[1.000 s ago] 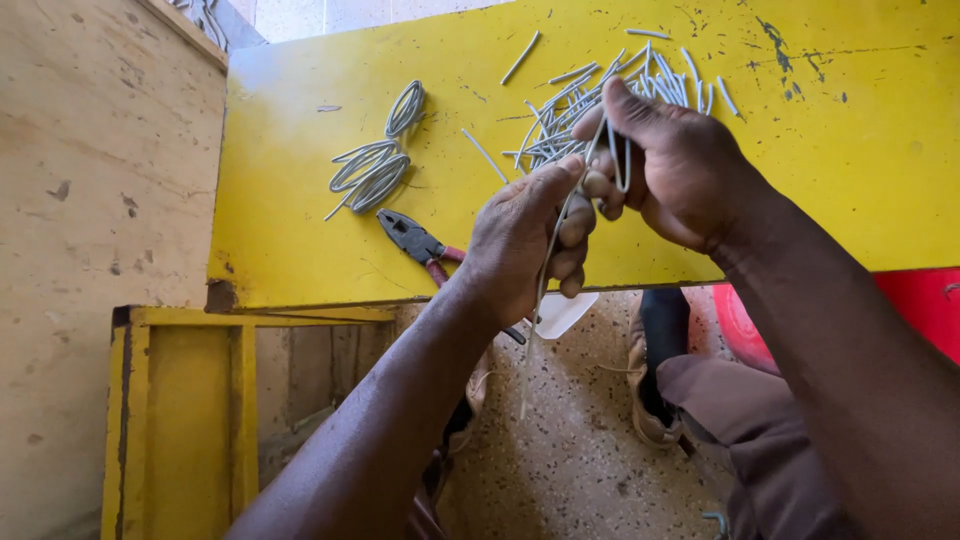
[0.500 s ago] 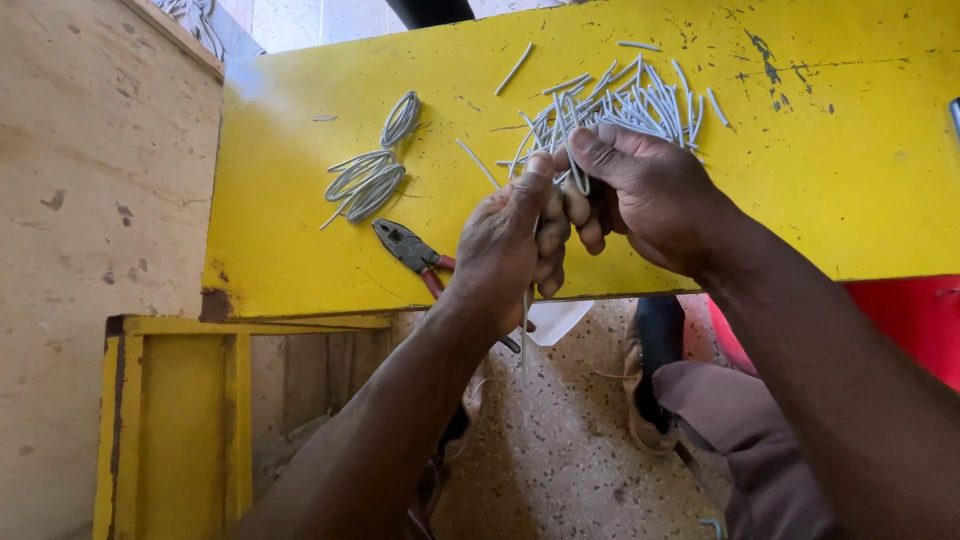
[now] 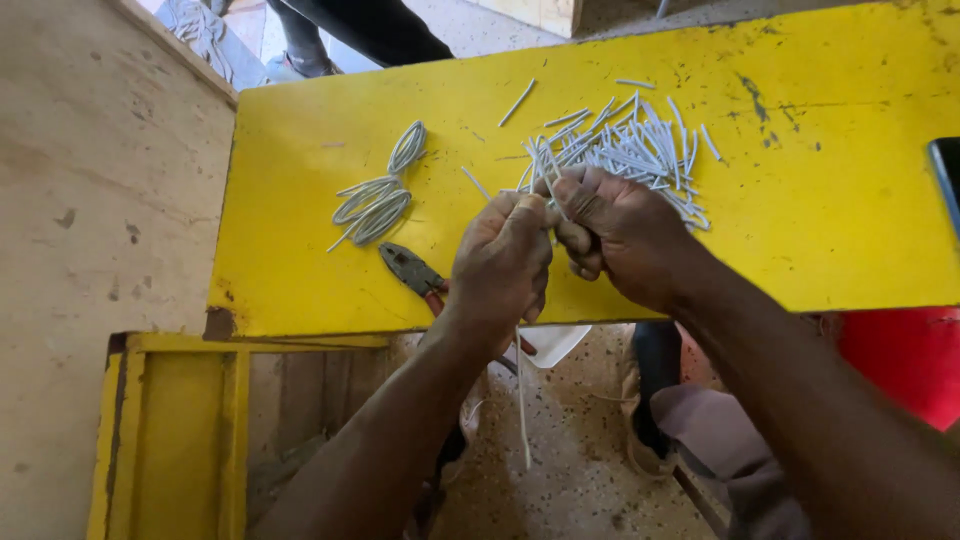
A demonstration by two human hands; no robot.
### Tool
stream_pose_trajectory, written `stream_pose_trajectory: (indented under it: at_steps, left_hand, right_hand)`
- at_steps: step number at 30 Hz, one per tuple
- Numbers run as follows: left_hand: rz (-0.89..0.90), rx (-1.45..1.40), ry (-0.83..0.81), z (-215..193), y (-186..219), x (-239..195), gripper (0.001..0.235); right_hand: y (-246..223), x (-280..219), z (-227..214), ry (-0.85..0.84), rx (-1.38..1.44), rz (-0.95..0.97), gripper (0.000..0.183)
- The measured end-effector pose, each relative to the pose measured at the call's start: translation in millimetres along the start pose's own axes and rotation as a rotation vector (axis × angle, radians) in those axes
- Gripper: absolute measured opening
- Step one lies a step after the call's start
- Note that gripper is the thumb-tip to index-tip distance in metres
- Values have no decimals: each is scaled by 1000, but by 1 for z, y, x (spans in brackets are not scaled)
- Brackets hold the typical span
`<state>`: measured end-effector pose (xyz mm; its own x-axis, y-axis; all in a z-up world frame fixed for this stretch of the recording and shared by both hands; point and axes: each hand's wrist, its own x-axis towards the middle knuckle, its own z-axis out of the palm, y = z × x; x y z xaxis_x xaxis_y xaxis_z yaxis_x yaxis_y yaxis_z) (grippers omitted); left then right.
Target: The person sits on the floor and uses pliers to cut a long metal wire into small segments on a yellow table. They repeatedly pick up the wire, measure a length, cut it, and drop the pieces onto a growing pile on the table.
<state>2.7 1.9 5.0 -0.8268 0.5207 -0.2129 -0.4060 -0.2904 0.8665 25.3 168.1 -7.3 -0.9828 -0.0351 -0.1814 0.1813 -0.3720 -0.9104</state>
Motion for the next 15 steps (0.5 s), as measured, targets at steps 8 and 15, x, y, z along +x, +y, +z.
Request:
stream_pose_trajectory:
  at_steps: [8,15]
  left_hand:
    - [-48,-58,-300,-47,20,0,25]
    - [163,-161,-174,-25,-3,-2,23]
  right_hand:
    - [-57,-24,-41,-312,-157,39,18]
    - [-27,-1,-26,-82,297,-64,37]
